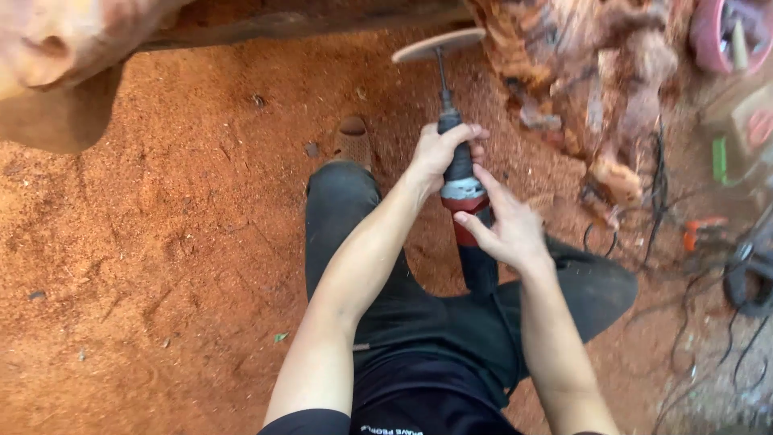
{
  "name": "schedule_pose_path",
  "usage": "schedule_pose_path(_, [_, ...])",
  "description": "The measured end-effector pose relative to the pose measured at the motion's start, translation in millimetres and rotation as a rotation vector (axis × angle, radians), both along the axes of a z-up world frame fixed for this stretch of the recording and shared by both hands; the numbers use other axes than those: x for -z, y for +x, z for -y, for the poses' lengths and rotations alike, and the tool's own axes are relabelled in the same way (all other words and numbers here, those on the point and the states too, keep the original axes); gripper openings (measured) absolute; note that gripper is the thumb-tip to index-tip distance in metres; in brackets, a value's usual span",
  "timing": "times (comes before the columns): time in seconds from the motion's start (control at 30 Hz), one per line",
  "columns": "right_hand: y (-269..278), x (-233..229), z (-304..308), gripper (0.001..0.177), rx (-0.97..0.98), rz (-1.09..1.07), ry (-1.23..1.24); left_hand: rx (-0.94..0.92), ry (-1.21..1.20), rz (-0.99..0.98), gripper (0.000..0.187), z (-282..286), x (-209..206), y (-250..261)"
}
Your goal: Sanding a large wooden sculpture using an angle grinder with a sanding disc attachment.
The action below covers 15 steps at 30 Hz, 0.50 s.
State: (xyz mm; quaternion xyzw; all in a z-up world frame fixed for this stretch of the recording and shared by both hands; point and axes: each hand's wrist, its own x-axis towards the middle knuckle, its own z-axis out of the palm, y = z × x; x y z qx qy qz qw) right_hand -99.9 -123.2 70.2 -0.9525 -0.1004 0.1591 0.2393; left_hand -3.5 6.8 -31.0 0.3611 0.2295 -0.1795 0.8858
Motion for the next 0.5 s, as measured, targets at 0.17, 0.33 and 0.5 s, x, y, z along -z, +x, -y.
schedule_pose_path(0.17, [-25, -131, -50, 0.03, -0.447, -0.184, 0.991, 0.02, -0.044, -0.059, 0.019, -13, -22, -6])
schedule_pose_path(0.33, [-50, -134, -38, 0.046, -0.868, -0.629, 1.422, -0.023, -0.115, -0.07, 0.013, -23, -30, -13])
schedule_pose_path(0.5, [-78, -102, -24, 0.035, -1.016, -0.86, 1.388, -0.035, -0.122, 0.005, 0.017, -29, -27, -16])
